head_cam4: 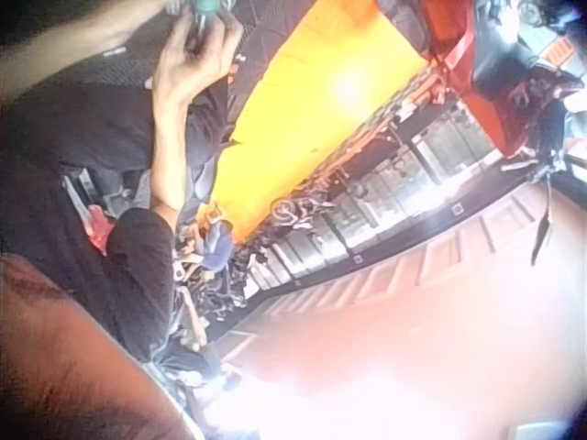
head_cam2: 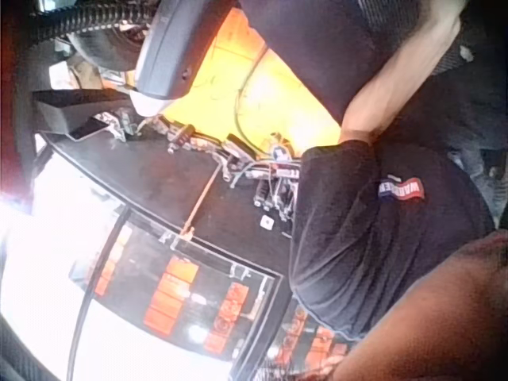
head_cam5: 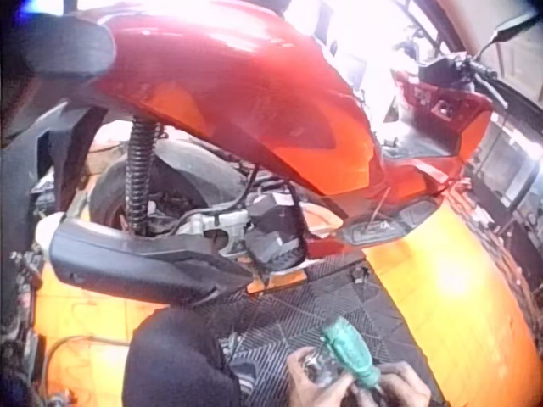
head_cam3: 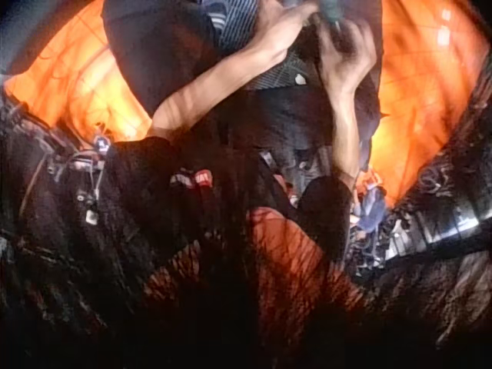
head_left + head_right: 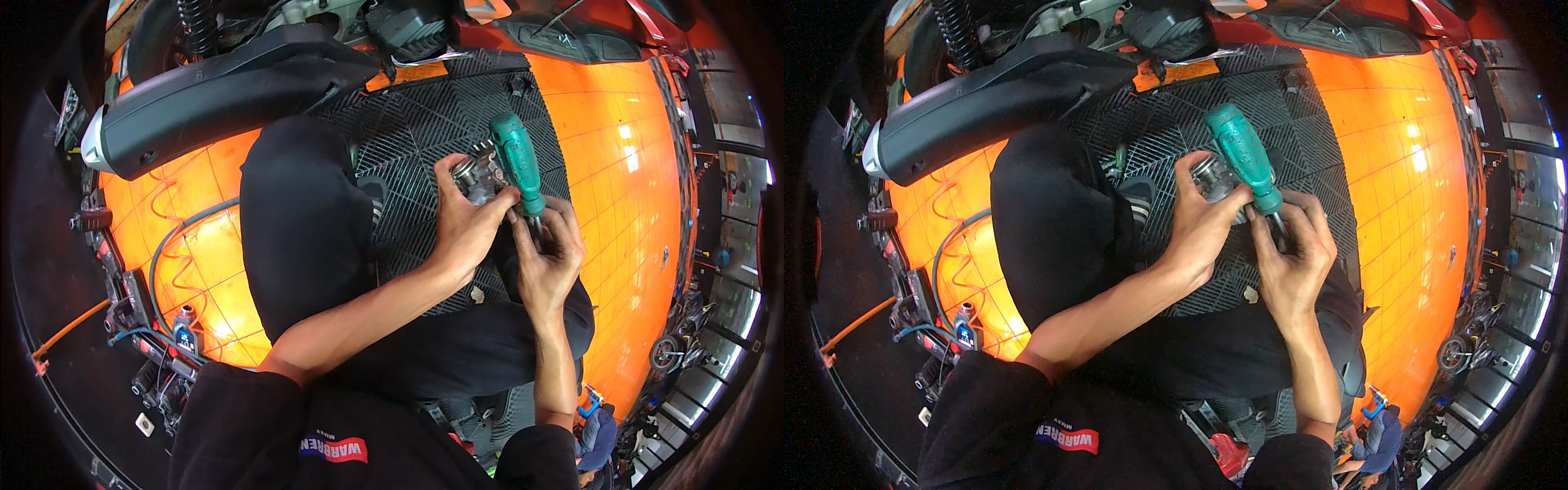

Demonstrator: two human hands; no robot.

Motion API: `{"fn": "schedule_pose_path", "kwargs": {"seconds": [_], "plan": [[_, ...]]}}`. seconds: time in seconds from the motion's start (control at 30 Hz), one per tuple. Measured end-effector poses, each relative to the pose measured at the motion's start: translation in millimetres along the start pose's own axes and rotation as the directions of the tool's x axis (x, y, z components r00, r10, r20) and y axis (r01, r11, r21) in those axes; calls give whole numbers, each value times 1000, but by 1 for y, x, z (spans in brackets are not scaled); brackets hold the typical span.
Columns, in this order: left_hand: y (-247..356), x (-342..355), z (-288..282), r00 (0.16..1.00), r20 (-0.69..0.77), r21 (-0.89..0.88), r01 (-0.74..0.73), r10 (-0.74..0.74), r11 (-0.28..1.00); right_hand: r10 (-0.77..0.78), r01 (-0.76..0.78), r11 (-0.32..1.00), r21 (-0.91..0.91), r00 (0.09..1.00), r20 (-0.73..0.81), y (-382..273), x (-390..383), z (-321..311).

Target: The person sits on the floor and works on a motorcycle carburetor, using a screwdriver to tighten screws and manipulate internal components. They handle the carburetor with both hands, occasionally picking up a screwdriver to adjust parts before placing the tool down.

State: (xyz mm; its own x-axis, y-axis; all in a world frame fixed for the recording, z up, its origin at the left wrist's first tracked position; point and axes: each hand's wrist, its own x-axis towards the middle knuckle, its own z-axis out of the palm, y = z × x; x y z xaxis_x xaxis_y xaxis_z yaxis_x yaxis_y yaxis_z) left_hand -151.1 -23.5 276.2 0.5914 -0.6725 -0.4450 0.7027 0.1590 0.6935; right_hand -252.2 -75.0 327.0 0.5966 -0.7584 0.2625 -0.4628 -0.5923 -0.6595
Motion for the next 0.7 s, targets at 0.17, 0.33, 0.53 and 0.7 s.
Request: {"fn": "schedule_pose_path", "kwargs": {"seconds": [0.17, 0.33, 0.53, 0.7], "plan": [[3, -2, 1, 1000, 6, 78, 19, -20, 997, 61, -61, 998, 6, 998, 18, -7, -1, -2], [-8, 3, -2, 999, 23, 59, -36, 35, 998, -53, 53, 996, -75, 999, -1, -5, -3, 0], [-6, 1, -2, 1000, 29, 42, 11, -12, 999, -97, 93, 987, -129, 995, -24, -6, -4, 5], [-2, 2, -1, 1000, -1, 14, 11, -11, 1000, 5, -3, 997, 74, 1000, -21, 1, -5, 4]]}}
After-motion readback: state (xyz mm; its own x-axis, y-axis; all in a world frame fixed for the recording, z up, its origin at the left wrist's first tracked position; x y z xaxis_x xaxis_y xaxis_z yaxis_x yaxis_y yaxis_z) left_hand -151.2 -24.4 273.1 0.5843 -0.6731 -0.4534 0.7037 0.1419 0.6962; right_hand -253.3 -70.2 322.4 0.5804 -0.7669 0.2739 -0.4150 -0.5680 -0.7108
